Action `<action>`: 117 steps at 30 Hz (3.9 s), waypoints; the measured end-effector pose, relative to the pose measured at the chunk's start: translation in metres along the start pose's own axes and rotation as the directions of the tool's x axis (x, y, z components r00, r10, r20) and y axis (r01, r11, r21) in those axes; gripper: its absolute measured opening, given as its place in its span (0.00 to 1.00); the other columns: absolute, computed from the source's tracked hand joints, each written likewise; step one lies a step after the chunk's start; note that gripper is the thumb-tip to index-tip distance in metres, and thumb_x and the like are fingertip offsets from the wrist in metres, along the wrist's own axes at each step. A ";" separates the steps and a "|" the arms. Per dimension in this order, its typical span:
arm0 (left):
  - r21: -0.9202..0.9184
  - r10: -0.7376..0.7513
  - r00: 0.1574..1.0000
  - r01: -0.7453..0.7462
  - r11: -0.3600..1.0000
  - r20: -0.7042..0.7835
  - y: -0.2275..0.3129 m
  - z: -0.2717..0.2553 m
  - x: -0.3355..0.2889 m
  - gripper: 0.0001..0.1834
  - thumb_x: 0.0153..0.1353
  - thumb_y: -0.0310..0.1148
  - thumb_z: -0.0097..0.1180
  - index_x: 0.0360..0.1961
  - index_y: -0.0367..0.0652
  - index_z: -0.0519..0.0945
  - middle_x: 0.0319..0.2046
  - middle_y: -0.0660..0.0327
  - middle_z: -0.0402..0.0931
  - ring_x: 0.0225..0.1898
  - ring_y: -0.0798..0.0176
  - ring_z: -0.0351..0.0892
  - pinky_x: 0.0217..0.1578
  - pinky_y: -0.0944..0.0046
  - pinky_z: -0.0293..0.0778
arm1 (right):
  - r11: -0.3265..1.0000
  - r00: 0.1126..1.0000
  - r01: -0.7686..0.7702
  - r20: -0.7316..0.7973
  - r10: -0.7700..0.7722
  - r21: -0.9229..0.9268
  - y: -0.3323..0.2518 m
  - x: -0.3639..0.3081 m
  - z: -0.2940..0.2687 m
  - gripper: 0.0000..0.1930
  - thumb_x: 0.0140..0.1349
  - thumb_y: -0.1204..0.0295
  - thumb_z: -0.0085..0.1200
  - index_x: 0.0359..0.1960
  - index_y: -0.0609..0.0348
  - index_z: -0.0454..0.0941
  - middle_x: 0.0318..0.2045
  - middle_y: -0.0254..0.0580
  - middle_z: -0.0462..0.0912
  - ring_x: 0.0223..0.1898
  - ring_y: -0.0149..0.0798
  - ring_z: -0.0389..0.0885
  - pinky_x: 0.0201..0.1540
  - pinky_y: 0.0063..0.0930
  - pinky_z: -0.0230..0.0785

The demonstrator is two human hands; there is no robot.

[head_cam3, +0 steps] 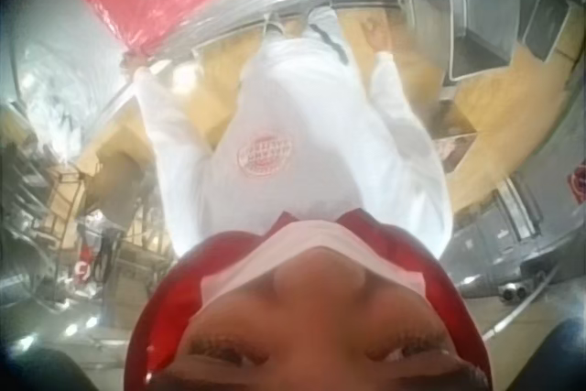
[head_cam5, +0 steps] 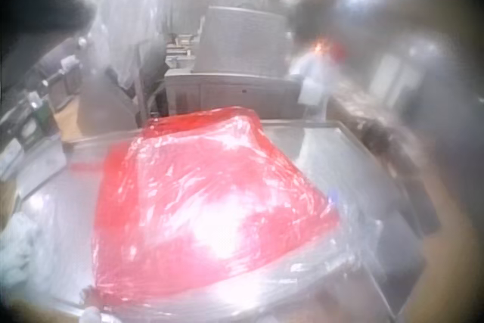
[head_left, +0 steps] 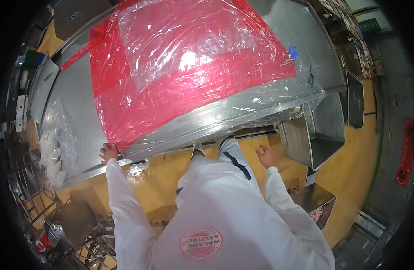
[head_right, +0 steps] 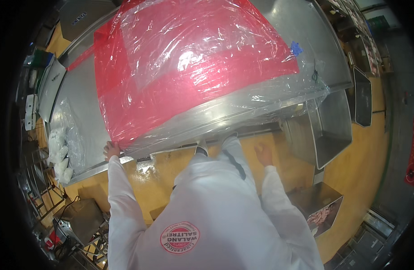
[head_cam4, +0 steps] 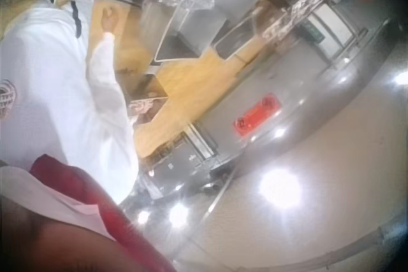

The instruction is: The person wraps a large pink rectangular object on a stainless steel table using clear plastic wrap. They use scissors to cut the plastic film and smooth it over the object's surface, ensuring full coverage and a tight seal.

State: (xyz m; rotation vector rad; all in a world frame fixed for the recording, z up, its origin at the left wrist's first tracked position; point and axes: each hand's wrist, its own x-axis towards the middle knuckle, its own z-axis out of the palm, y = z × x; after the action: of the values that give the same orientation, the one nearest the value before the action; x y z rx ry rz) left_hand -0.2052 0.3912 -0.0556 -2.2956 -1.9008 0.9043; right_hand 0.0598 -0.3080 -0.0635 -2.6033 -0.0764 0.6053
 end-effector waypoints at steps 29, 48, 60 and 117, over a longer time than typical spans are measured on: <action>-0.273 0.149 0.989 -0.147 0.951 -0.013 0.043 -0.039 -0.034 0.35 0.58 0.49 0.49 0.63 0.44 0.61 0.66 0.54 0.54 0.68 0.56 0.50 0.65 0.50 0.49 | 0.944 0.956 -0.124 0.291 0.031 0.306 0.054 0.027 0.071 0.18 0.63 0.60 0.51 0.32 0.68 0.79 0.27 0.43 0.81 0.32 0.32 0.76 0.36 0.27 0.68; -0.388 0.093 0.763 -0.425 0.818 -0.640 0.081 0.077 -0.121 0.22 0.59 0.42 0.47 0.53 0.49 0.74 0.58 0.57 0.65 0.64 0.50 0.55 0.64 0.44 0.42 | 0.960 0.980 -0.064 0.197 0.010 0.271 0.115 0.051 0.110 0.17 0.59 0.63 0.55 0.34 0.70 0.80 0.31 0.45 0.83 0.33 0.35 0.78 0.39 0.28 0.69; -0.327 0.091 0.646 -0.496 0.805 -0.758 0.073 0.061 -0.134 0.20 0.62 0.44 0.39 0.49 0.47 0.76 0.51 0.56 0.72 0.58 0.48 0.62 0.59 0.44 0.50 | 0.913 0.950 -0.309 0.137 0.281 0.266 0.040 0.028 0.094 0.13 0.56 0.65 0.58 0.30 0.66 0.80 0.29 0.46 0.84 0.31 0.35 0.79 0.37 0.27 0.70; -0.982 0.747 0.662 -0.172 0.075 -0.059 0.845 -0.250 -0.370 0.13 0.59 0.31 0.47 0.38 0.30 0.76 0.28 0.52 0.78 0.24 0.59 0.78 0.27 0.63 0.77 | 0.673 0.728 0.685 -0.238 -0.643 0.279 0.121 0.278 -0.312 0.07 0.47 0.74 0.54 0.31 0.53 0.76 0.33 0.42 0.76 0.38 0.47 0.75 0.42 0.38 0.67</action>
State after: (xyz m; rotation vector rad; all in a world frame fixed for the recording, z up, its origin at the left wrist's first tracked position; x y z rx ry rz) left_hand 0.6273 -0.0760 -0.0116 -4.0549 -2.2010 0.1358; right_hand 0.4383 -0.5059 0.0182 -2.0342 -0.7802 0.1596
